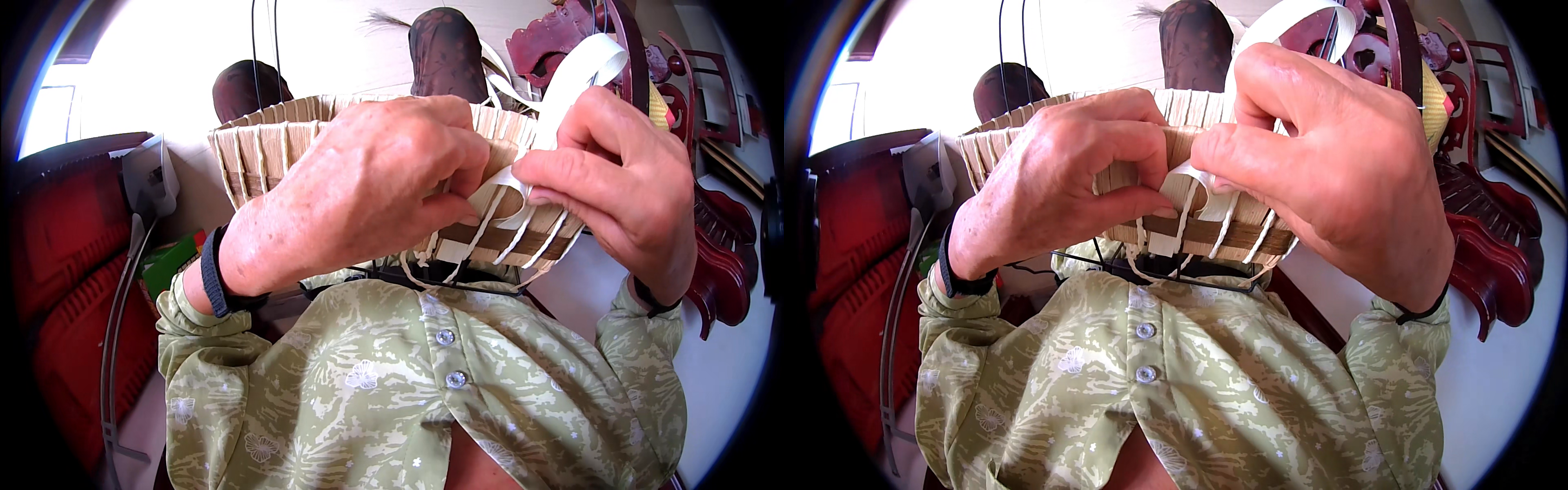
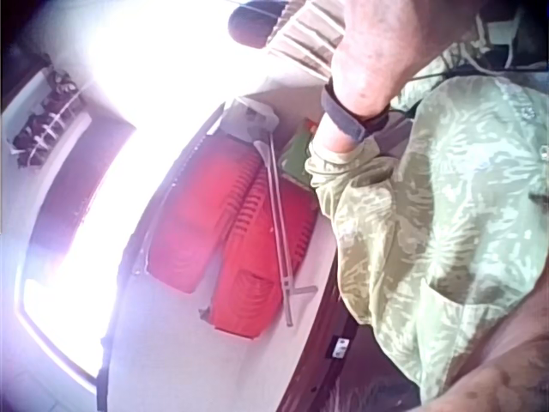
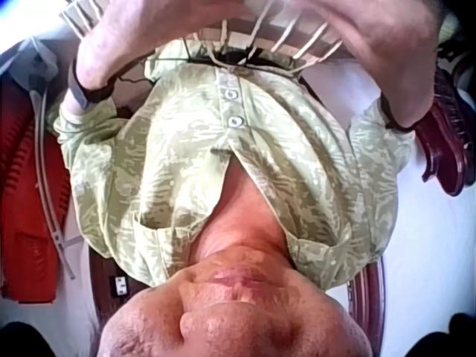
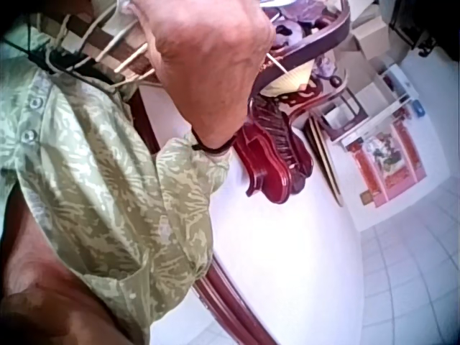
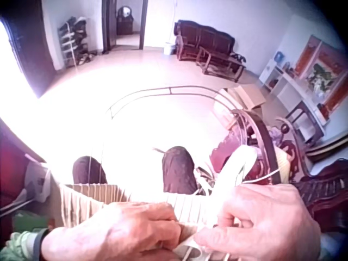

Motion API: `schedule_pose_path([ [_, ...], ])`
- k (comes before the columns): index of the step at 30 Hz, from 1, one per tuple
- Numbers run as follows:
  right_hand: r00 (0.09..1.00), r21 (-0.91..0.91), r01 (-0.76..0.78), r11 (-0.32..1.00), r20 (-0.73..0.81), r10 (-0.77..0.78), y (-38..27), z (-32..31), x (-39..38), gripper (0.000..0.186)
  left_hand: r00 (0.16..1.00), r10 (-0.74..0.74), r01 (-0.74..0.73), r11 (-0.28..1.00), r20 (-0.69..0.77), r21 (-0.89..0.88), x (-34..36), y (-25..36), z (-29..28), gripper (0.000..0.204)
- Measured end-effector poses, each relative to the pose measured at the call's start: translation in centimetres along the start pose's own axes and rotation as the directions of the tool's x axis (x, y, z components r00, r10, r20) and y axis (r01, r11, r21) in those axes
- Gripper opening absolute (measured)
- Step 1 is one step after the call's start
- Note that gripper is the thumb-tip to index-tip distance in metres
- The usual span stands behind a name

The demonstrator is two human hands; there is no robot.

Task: The person weaves a white plastic strip through a vertical bamboo frame using their hands, pulling the strip through different slats to create a pattern.

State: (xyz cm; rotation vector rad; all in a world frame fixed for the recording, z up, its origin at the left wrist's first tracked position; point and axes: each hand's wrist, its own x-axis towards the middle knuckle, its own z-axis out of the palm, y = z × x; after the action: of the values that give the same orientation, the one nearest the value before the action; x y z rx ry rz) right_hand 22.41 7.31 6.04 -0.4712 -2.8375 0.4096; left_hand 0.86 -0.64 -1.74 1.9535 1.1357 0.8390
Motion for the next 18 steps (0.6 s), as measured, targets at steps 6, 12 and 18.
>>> schedule_pose_path([
  [6,0.998,-0.042,0.016,0.999,0.062,-0.013,-0.5,0.2,-0.2,0.027,0.999,0.011,-0.011,1.000,0.031,-0.007,-0.2,-0.1,-0.2,0.022],
  [12,0.997,-0.105,0.044,0.993,0.064,-0.037,-1.7,1.1,-0.5,0.027,0.999,0.021,-0.020,1.000,0.046,-0.023,-0.5,-0.5,-0.3,0.020],
  [18,1.000,-0.050,0.022,0.999,0.019,-0.021,-1.0,0.9,-0.9,0.030,0.999,0.036,-0.036,0.999,0.020,-0.008,-0.3,-0.6,-0.2,0.018],
])
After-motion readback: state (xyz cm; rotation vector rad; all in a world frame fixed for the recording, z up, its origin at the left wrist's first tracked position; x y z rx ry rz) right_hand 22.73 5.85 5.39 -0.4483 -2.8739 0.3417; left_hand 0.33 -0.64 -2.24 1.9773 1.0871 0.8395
